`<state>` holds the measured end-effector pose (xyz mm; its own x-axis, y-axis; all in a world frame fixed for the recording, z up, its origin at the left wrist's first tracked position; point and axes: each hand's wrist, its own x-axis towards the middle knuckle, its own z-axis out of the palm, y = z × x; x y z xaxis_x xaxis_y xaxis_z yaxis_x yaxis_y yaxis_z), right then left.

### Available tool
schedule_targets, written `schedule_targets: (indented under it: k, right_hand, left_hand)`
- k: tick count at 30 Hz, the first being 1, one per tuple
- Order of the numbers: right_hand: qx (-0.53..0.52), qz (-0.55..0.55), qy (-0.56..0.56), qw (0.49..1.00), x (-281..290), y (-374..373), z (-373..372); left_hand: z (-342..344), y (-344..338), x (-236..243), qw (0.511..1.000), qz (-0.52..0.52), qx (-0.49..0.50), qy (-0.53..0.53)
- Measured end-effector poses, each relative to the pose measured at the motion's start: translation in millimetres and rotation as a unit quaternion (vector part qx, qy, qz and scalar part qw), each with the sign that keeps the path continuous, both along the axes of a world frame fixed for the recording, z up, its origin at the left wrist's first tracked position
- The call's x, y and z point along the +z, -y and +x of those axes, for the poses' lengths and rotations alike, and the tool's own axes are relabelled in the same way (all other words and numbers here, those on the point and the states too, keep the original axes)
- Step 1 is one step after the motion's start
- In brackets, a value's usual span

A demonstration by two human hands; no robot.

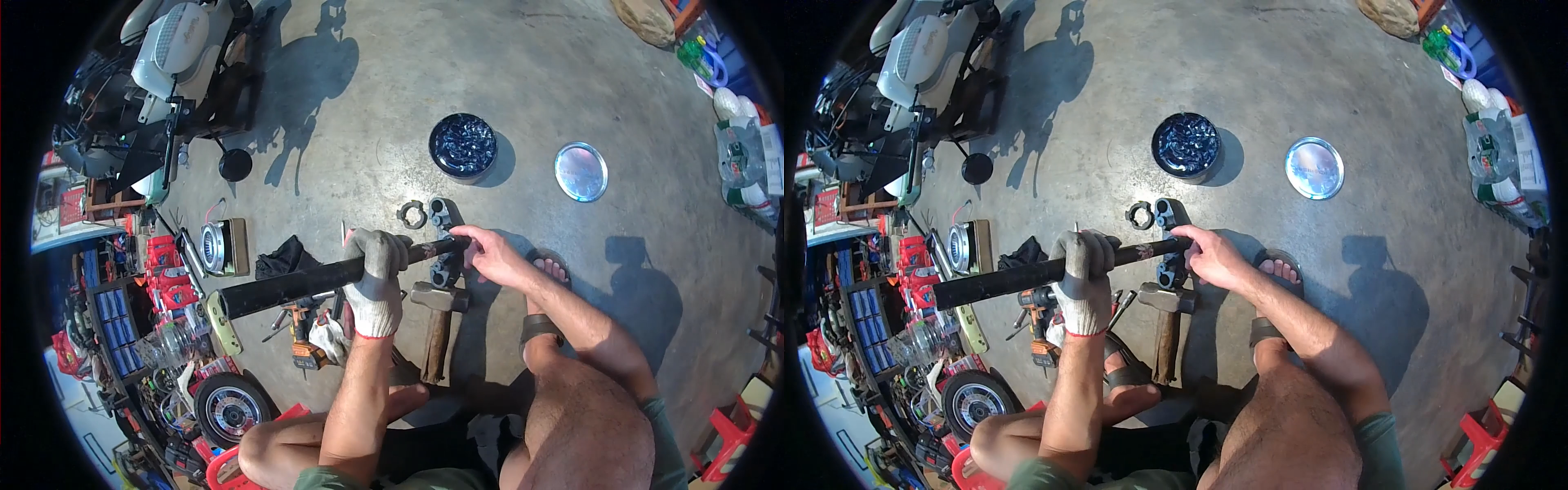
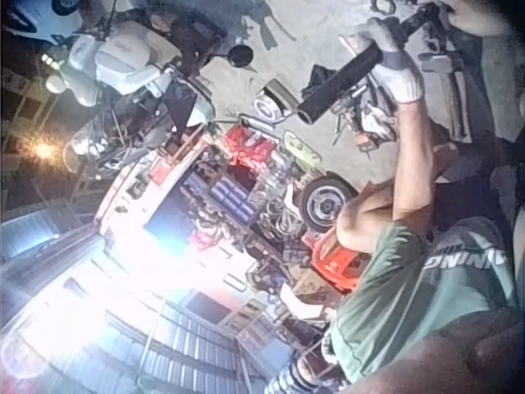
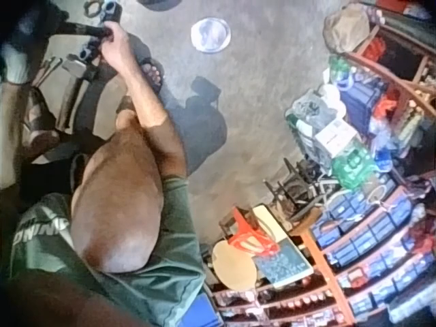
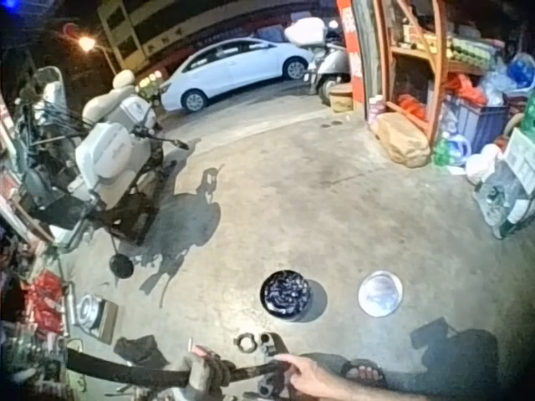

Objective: The person cleans and handles motorcycle fork components including the triple tree and fork tubes by hand and using a cloth while surrounded by tools and motorcycle parts.

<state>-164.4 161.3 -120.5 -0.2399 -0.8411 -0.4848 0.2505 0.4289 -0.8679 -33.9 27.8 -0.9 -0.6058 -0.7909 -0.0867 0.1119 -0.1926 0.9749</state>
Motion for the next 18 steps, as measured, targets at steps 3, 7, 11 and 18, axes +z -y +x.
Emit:
schedule_targets:
  k: [3,7,11,18]
  right_hand:
    - [0.076,0.052,-0.036,0.995,6.5,2.9,-3.3]
    - [0.078,0.033,-0.097,0.992,1.0,1.4,0.0]
    - [0.059,0.052,-0.103,0.992,-0.4,-4.6,10.8]
    - [0.068,0.02,0.011,0.997,-11.6,-19.4,44.4]
  left_hand:
    - [-0.5,-2.1,-1.3,1.0,-0.004,-0.008,0.005]
    - [-1.4,-1.4,-8.3,0.999,0.001,-0.002,-0.035]
    - [1.9,-2.5,-6.0,0.999,-0.011,0.0,-0.032]
    - [8.9,-14.2,-5.3,0.994,-0.027,0.104,-0.01]
